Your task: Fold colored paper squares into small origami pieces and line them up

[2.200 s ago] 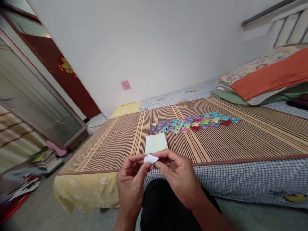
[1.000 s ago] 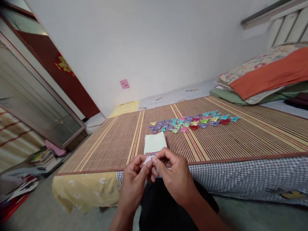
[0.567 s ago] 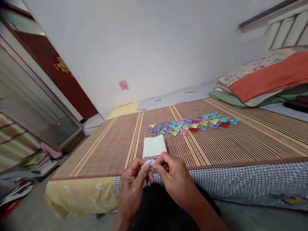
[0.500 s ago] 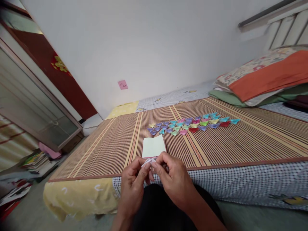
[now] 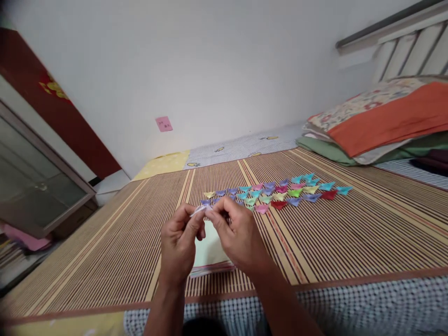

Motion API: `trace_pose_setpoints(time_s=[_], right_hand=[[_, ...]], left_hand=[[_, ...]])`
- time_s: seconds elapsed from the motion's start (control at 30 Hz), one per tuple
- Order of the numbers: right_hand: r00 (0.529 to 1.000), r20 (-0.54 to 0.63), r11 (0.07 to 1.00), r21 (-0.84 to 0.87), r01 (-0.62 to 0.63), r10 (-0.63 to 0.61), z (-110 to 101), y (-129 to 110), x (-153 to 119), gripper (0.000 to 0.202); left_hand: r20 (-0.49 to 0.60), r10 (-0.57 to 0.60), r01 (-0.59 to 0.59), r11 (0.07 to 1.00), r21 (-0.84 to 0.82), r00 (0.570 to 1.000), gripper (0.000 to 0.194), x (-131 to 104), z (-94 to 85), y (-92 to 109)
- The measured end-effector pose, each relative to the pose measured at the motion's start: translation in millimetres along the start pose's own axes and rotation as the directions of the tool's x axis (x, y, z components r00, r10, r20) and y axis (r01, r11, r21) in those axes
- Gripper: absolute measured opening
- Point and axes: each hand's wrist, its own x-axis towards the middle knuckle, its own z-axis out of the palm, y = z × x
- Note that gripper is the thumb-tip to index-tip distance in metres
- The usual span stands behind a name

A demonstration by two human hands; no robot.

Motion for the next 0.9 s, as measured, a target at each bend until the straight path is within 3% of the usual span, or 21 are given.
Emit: trace_pose_setpoints(time_s=[0.2,0.33,0.57,0.77,0.9], right_hand=[[0.998,0.041,0.996,0.071,-0.047,0.044,2.9,43.0,20.8,0.015],[0.999,0.025,0.999,0.023,-0.029,0.028,5.2,58.8,22.2,0.011],[0.990,0.092,0.992,0.049,-0.116,0.111,18.1,64.3,20.1,0.011],[0.968,0.243,0.998,-0.029,-0.058,0.063,11.1,54.1,34.0,0.008],[0.977,0.214,0.994,-0.106,0.026,-0.003,6.6,48.5,41.4,0.009]], left_hand=[[0.047,-0.092,0.101,0.968,-0.230,0.995,0.021,28.4,13.1,-44.1],[0.001,-0.158,0.151,0.943,-0.296,0.987,0.025,32.2,14.0,-62.9],[-0.029,-0.206,0.179,0.906,-0.384,0.978,0.014,26.8,2.6,-63.2],[0.001,-0.273,0.257,0.907,-0.334,0.962,0.014,29.6,-12.1,-62.4],[-0.011,-0.287,0.269,0.911,-0.314,0.958,0.013,29.7,-11.7,-64.2]])
